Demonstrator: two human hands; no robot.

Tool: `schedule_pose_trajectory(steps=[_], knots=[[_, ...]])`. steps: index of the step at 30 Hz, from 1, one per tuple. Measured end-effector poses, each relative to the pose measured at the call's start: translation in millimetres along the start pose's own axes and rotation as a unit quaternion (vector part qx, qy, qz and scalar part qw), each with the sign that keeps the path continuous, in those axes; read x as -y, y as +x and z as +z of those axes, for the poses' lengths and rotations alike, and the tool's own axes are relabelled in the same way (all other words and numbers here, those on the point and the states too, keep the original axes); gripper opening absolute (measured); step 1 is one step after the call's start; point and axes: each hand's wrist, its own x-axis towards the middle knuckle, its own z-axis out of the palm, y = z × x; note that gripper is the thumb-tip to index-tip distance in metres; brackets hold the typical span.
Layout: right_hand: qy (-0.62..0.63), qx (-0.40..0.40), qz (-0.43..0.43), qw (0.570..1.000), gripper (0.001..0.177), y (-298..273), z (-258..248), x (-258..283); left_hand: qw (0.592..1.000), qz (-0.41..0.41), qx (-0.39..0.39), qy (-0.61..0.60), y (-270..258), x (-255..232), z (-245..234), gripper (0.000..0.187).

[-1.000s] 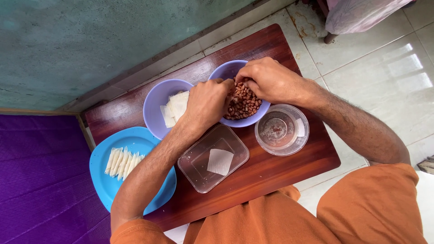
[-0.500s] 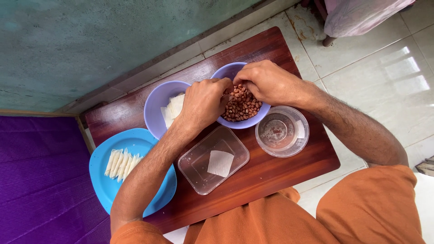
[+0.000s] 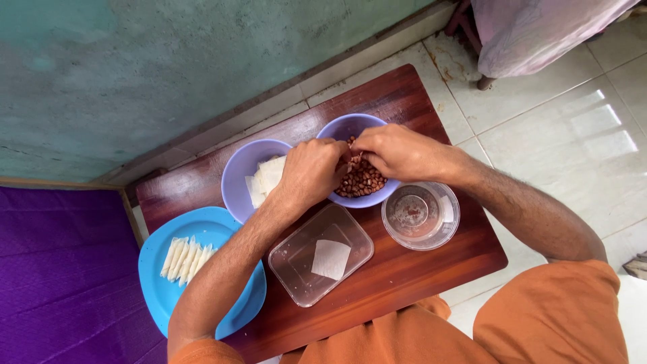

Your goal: Manually rolling individual peanuts into thin dough wrappers to create snack sticks.

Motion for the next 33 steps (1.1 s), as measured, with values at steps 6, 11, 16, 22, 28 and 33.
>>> schedule_pose_trajectory(steps=[6,11,16,22,28,33], knots=[[-0.029,-0.006,-0.016,0.999,0.034,-10,-11,10,1.000,-0.004,0.006,0.009,2,-2,-13,0.011],[-0.098,-0.011,-0.005,0.995,0.029,-8,-11,7,1.000,-0.001,-0.002,0.017,3,-1,-17,0.010],[-0.227,-0.001,0.005,0.974,0.026,17,64,-62,1.000,-0.009,0.003,0.004,3,0,-16,0.009],[-0.168,0.041,-0.009,0.985,0.021,23,71,-43,1.000,-0.017,-0.015,-0.006,3,4,-20,0.007],[-0.034,0.053,0.002,0.998,0.021,16,11,-1,0.998,-0.023,-0.008,-0.065,-1,7,-28,0.010],[-0.010,-0.013,0.019,1.000,0.025,-2,-44,39,0.988,0.002,-0.015,-0.156,-1,4,-38,0.015]])
